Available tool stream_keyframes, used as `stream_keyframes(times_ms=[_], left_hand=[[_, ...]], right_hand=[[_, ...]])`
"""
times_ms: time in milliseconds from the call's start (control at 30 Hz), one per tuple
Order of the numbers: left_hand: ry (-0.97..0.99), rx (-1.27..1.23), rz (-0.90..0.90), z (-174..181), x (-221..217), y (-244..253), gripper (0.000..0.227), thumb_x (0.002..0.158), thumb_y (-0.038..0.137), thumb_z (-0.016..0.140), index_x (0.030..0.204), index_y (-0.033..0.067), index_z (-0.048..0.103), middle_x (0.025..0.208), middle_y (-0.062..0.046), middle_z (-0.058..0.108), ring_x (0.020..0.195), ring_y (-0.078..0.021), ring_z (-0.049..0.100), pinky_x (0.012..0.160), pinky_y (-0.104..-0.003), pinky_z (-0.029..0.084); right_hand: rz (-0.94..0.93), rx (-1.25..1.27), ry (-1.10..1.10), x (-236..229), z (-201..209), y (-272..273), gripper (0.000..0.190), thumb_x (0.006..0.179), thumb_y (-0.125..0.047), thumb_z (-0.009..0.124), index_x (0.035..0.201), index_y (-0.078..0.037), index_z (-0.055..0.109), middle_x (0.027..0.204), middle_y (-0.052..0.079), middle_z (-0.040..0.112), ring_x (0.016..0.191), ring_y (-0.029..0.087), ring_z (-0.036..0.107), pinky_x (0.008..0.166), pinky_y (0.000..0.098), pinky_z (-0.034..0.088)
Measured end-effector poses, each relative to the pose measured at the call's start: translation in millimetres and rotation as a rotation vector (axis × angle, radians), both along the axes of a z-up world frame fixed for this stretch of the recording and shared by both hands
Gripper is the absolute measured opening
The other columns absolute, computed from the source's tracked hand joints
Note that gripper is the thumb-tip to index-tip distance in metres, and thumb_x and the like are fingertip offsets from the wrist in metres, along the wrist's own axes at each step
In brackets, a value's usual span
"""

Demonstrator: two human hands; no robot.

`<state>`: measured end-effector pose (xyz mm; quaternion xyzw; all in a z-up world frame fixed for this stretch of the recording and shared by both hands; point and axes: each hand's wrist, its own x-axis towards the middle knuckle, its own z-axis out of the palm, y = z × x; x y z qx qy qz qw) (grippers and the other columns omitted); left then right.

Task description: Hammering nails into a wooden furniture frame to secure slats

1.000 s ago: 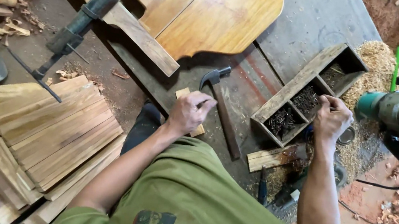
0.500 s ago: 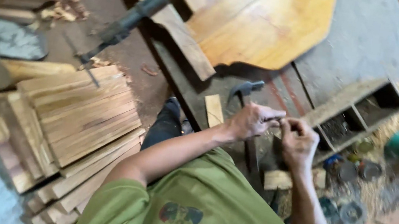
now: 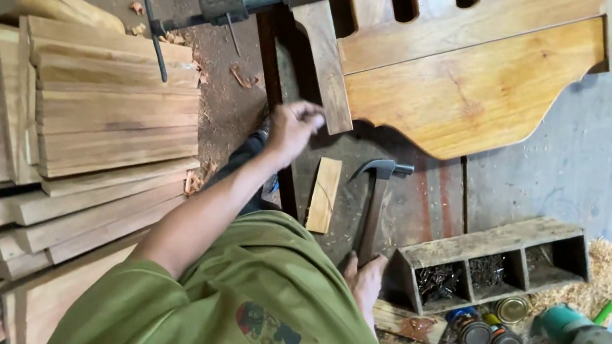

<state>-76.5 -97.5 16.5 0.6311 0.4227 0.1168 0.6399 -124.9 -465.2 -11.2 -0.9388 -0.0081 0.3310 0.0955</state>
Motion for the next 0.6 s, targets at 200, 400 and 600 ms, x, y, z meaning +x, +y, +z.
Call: stream_keyframes(times_ms=[200, 400, 600], left_hand=[[-0.102, 0.100, 0.336, 22.8, 38.1, 42.1, 0.006, 0.089, 0.003, 0.074, 0.091, 0.0085, 0.076, 0.075, -0.005, 0.078, 0.061, -0.0132, 0.078, 0.047, -0.019, 0.059], [-0.101, 0.373, 0.258, 17.7, 63.4, 52.4, 0.004, 0.090, 0.009, 0.069, 0.090, 0.0101, 0.073, 0.075, -0.002, 0.076, 0.062, -0.0086, 0.071, 0.051, -0.023, 0.057], [-0.132, 0.519, 0.140, 2.2, 67.6, 56.7, 0.008, 0.085, 0.006, 0.074, 0.087, 0.0119, 0.071, 0.089, -0.003, 0.075, 0.087, -0.0203, 0.067, 0.077, -0.035, 0.050]], right_hand=[[-0.299, 0.293, -0.018, 18.1, 81.7, 7.7, 0.035, 0.088, -0.033, 0.068, 0.107, -0.011, 0.048, 0.090, 0.017, 0.069, 0.078, 0.031, 0.066, 0.075, 0.0418, 0.051], [-0.185, 0.539, 0.009, 51.4, 175.3, 26.7, 0.038, 0.085, -0.033, 0.073, 0.111, -0.009, 0.058, 0.080, 0.005, 0.063, 0.068, 0.020, 0.067, 0.067, 0.0401, 0.066], [-0.014, 1.010, -0.171, 68.5, 145.9, 31.3, 0.022, 0.099, -0.030, 0.052, 0.095, -0.010, 0.061, 0.072, 0.002, 0.066, 0.060, 0.013, 0.060, 0.058, 0.0292, 0.049]])
